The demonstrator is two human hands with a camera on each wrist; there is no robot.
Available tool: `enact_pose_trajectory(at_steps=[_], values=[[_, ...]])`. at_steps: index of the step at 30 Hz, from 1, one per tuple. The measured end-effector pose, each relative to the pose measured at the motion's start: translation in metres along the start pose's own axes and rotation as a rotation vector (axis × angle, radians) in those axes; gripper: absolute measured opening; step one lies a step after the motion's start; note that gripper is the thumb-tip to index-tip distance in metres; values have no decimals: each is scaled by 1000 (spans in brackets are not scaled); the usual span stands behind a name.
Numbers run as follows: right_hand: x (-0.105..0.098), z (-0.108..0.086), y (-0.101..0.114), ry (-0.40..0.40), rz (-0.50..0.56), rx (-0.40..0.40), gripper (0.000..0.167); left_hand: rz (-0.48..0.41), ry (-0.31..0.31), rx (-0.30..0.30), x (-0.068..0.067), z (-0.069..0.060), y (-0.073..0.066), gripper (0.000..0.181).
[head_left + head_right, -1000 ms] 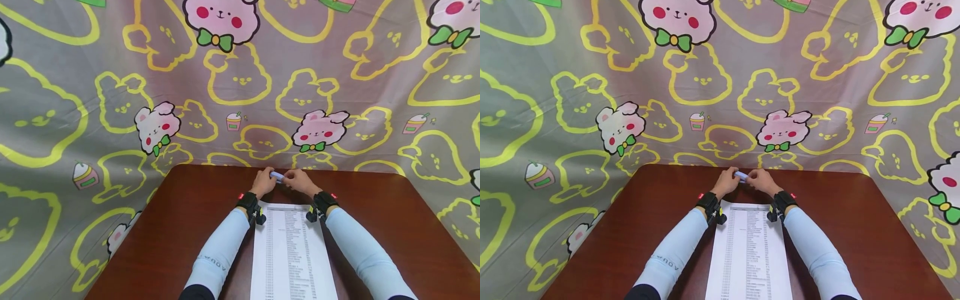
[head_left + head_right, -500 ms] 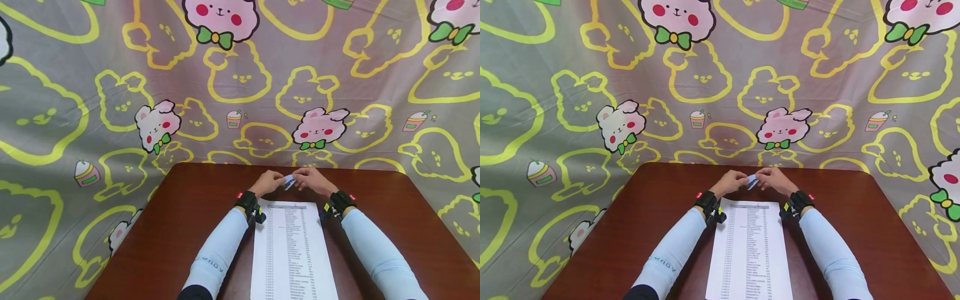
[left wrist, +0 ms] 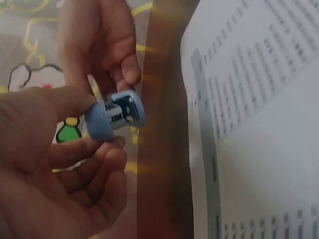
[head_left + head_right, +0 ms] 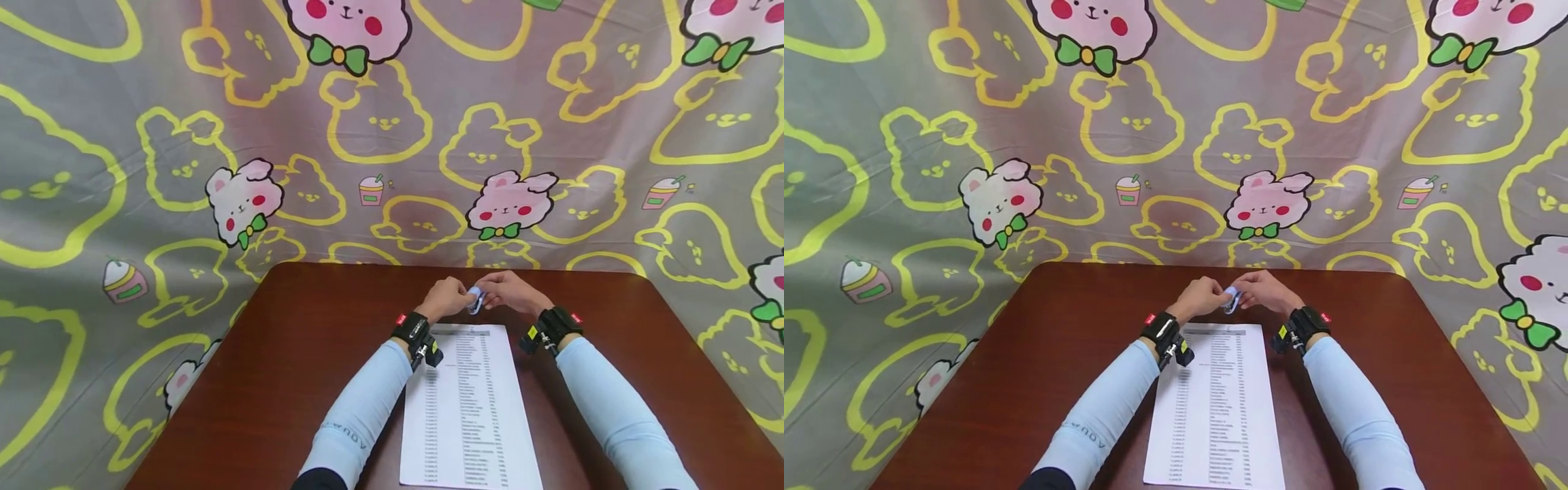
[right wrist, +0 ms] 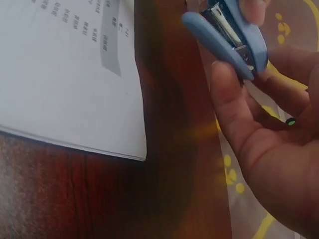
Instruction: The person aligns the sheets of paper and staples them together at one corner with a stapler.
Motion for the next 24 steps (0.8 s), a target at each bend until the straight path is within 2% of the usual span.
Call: enact_pose_trajectory(at_steps=[7, 10, 12, 16, 19, 24], values=[[-2, 1, -1, -46, -34, 22, 34, 5, -68, -82, 5, 2, -9, 35], [-6, -2, -2, -73, -36, 47, 36, 13, -107, -92, 10, 4, -14, 37], [-10, -4, -3, -91, -40, 78, 36, -5, -111, -92, 15, 4, -17, 38], [-16, -8, -10, -107, -57, 147, 33, -30, -82, -89, 28, 4, -19, 34], [-18, -10, -14, -116, -81, 175, 30, -47, -29, -89, 37, 3, -18, 31], [-20, -14, -20, -149, -137, 181, 26, -100, 24, -84, 44, 0, -18, 29]])
Point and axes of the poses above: each hand's wrist, its own z-axis towards the middle knuckle, its own x-axis out of the palm, y = z × x, the point moved 6 cm from there along z, towards the middle knuckle, and after that the axes turned 2 degrees about y, right-handed, at the moved point
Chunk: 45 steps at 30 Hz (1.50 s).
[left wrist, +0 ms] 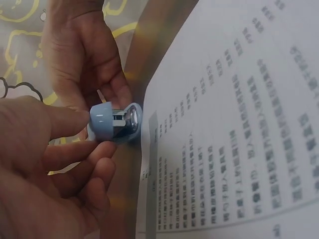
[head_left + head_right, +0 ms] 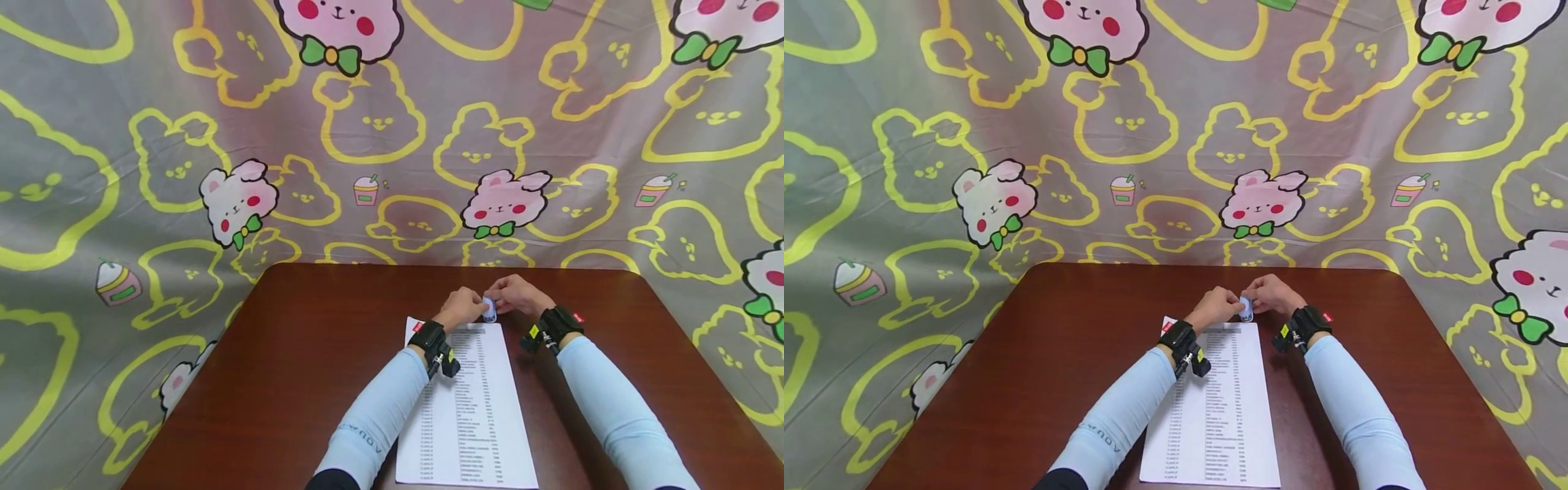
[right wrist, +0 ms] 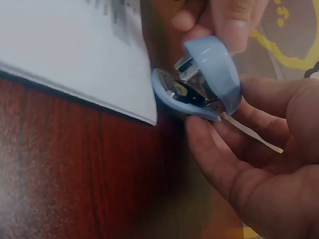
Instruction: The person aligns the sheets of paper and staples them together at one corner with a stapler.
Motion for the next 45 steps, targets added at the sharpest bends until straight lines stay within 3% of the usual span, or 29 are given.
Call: enact_pose_trajectory(at_steps=[6, 12, 17, 21, 24, 27, 29, 32, 35, 38, 42, 45], values=[[0, 6, -6, -30, 1, -1, 25, -5, 10, 2, 4, 3, 4, 31], [-1, 8, -8, -63, -76, -4, 24, 29, 23, 15, 7, 3, 5, 31], [-8, 3, -10, -91, -137, 18, 25, 73, 13, 69, 2, 0, 6, 24], [-14, -9, -12, -100, -157, 40, 28, 123, -14, 104, -15, -7, 12, 21], [-20, -20, -16, -95, -157, 48, 28, 129, -47, 109, -40, -16, 25, 23], [-26, -29, -23, -78, -139, 50, 30, 147, -85, 80, -69, -27, 50, 27], [-30, -34, -29, -70, -129, 44, 31, 160, -94, 34, -84, -33, 69, 29], [-32, -38, -34, -61, -104, 34, 33, 144, -50, -81, -99, -42, 98, 38], [-33, -40, -37, -60, -108, 24, 34, 47, 22, -165, -101, -50, 119, 43], [-34, -44, -40, -67, -114, 18, 35, -54, 78, -179, -96, -56, 127, 42], [-35, -44, -42, -86, -104, 16, 34, -159, 89, -171, -90, -58, 129, 38], [-31, -42, -41, -78, -106, 3, 35, -230, 67, -199, -87, -58, 135, 33]])
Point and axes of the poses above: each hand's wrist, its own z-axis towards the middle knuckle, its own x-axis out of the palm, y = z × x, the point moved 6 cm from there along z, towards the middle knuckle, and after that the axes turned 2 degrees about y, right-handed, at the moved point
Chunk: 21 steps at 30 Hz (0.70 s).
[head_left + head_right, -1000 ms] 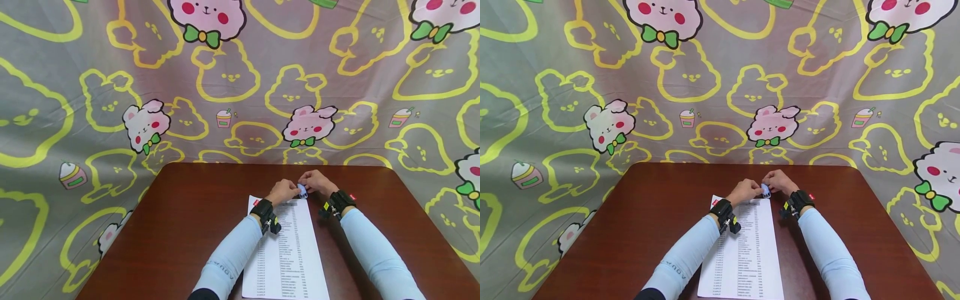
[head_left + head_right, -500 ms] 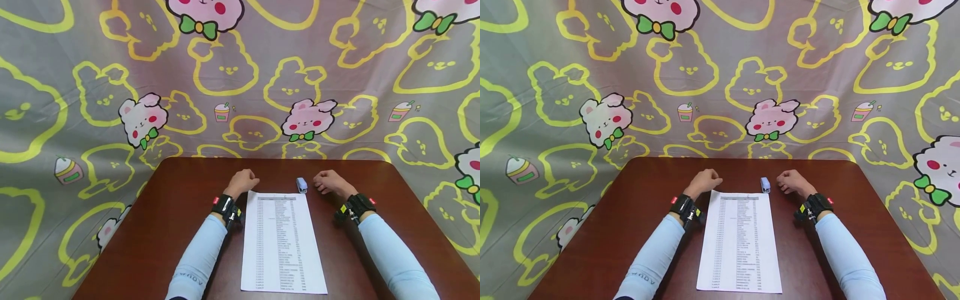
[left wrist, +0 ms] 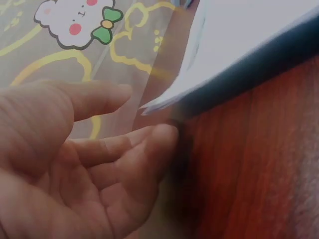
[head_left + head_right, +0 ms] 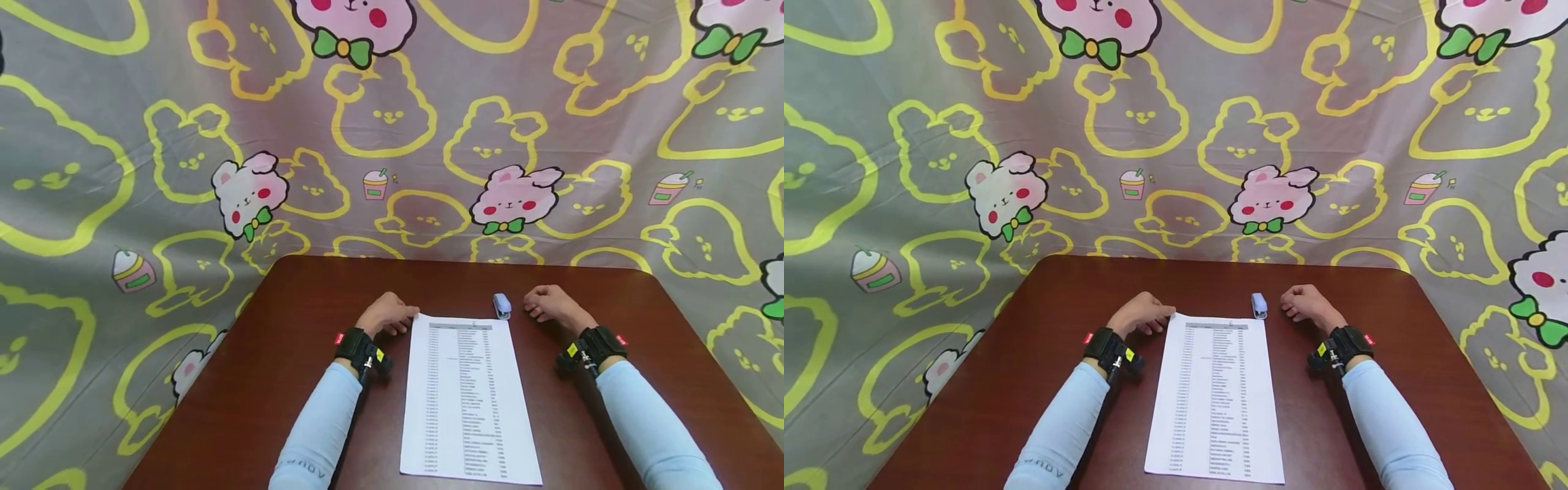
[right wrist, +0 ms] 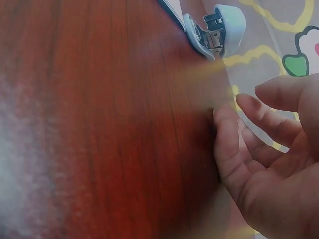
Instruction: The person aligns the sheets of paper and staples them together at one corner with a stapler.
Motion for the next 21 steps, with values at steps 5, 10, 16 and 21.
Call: enact_pose_trajectory(at_steps=[5, 10, 16, 21], values=[[-1, -1, -1, -11, 4, 15, 33, -47, -2, -14, 5, 7, 3, 22], [0, -2, 0, -18, -10, 11, 33, -63, 10, 27, 8, 9, 3, 15], [4, -3, 2, 2, -48, 6, 29, -67, -8, 64, 7, 8, 7, 17], [7, -7, 3, 24, -90, 7, 27, -64, -49, 87, 6, 8, 7, 20]])
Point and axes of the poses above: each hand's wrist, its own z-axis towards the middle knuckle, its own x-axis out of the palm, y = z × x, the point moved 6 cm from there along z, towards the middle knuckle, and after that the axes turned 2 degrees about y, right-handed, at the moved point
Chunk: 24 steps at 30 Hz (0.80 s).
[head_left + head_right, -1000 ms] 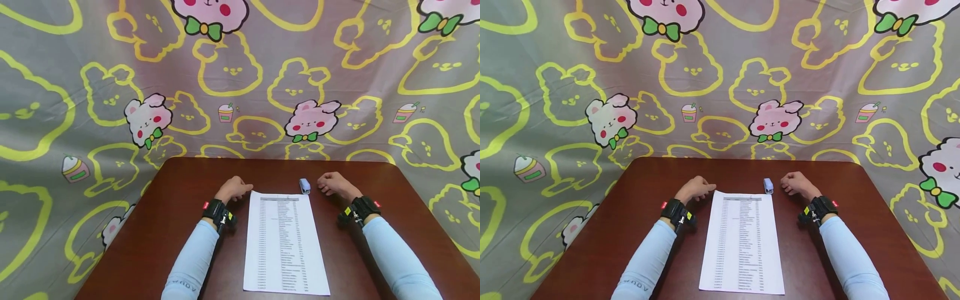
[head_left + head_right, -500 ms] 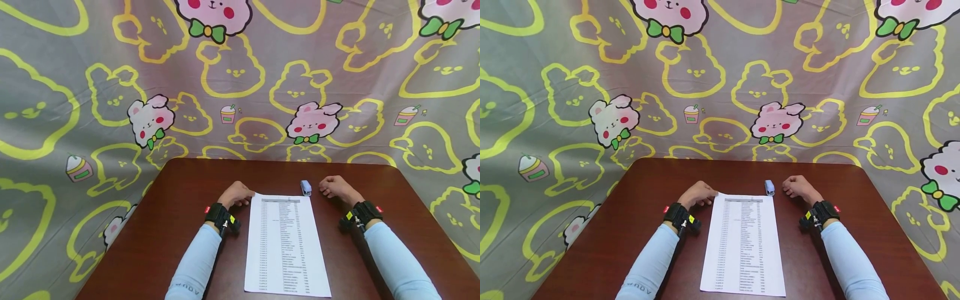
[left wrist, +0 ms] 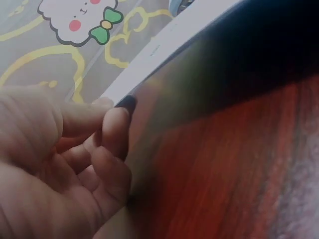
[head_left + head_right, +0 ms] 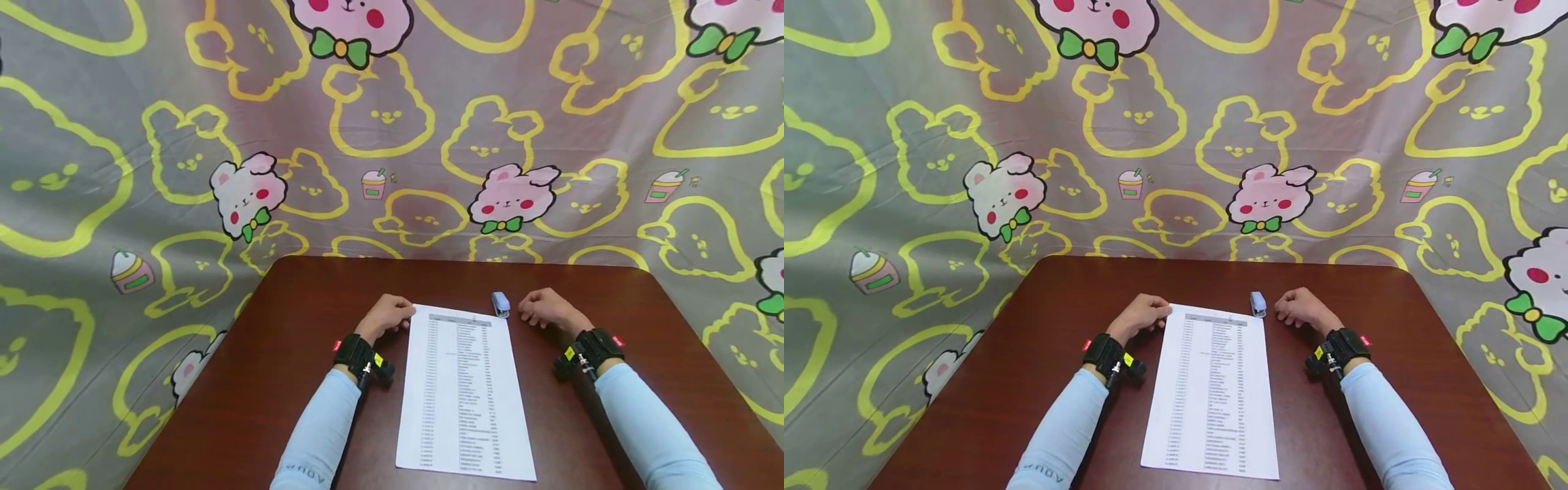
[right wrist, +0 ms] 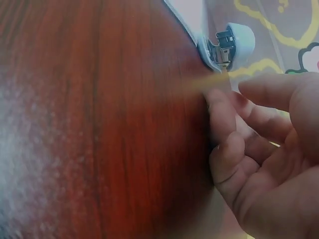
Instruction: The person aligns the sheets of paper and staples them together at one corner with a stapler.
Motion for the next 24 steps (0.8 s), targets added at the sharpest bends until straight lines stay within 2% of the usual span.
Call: enact_pose_trajectory(at_steps=[5, 14, 19, 24], values=[[3, -3, 0, 33, -4, 3, 27, -41, -5, 20, 3, 0, -1, 23], [11, -5, 7, 161, 95, -24, 31, -104, -13, 2, 6, 2, -4, 21], [12, -7, 8, 153, 91, -12, 27, -109, 11, -15, 13, 2, -2, 20], [15, -5, 8, 120, 20, -3, 22, -99, 29, -37, 17, 0, -1, 20]])
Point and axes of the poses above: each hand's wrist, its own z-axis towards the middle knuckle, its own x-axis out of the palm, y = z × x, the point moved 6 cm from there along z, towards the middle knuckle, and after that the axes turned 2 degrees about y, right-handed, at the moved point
